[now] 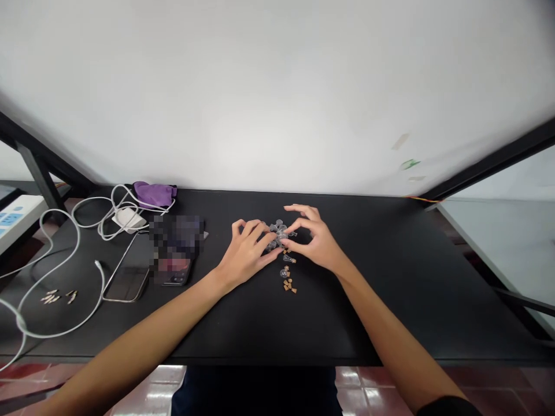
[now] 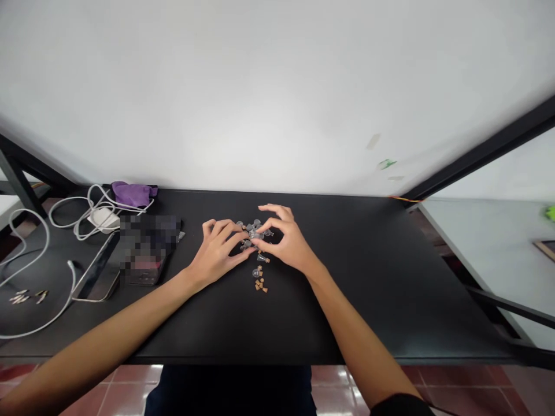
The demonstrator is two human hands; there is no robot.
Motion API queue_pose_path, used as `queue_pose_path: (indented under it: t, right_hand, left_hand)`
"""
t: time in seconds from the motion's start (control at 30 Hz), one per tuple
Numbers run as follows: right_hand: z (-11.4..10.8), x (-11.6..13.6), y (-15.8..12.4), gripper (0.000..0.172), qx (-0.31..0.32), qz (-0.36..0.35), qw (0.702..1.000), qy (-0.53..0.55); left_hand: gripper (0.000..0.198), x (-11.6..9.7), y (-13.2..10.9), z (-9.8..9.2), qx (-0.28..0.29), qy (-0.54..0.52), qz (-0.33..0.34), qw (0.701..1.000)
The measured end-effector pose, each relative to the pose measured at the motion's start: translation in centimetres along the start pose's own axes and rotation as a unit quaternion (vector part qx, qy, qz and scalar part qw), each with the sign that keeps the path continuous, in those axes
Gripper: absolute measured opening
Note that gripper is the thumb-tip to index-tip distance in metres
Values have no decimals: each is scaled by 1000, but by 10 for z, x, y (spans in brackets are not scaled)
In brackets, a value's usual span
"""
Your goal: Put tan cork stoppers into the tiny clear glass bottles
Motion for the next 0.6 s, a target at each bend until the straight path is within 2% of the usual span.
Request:
queue_pose_path:
  t: [0.1,0.2,0.3,0.37,0.47,0.53,0.6]
  right_hand:
    - [20,11,2,16,16,0,999,35]
    - [27,11,1,20,24,8,998,52]
    - [19,4,0,23,35,23,997,68]
    - [8,-3,-2,27,46,50,992,103]
    - [-10,-17,-9,35,78,164,971,156]
    - [-16,-20,-15,38,144,213,952,167]
    - [-14,-19,-21,39,248,242,923,169]
  left_hand:
    - [13,1,-1,0,0,-10,4,1000]
    - [8,2,-1,2,13,-27,12,999]
    - [7,0,1,2,15,-43,13,999]
    - [9,1,2,0,-3,-51,-5,999]
    - [10,4,5,-3,-25,-58,-32,998]
    - [10,4,5,-3,-27,-59,-36,997]
    - [9,5,6,-3,-29,-62,-35,997]
Point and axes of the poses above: each hand's wrist, its own y-axis towards the middle knuckle, its own z-axis out of the palm, x = y × z, the point moved 5 cm from there along y, towards the middle knuckle, and after that the axes turned 2 degrees about x, right-handed, at the moved point
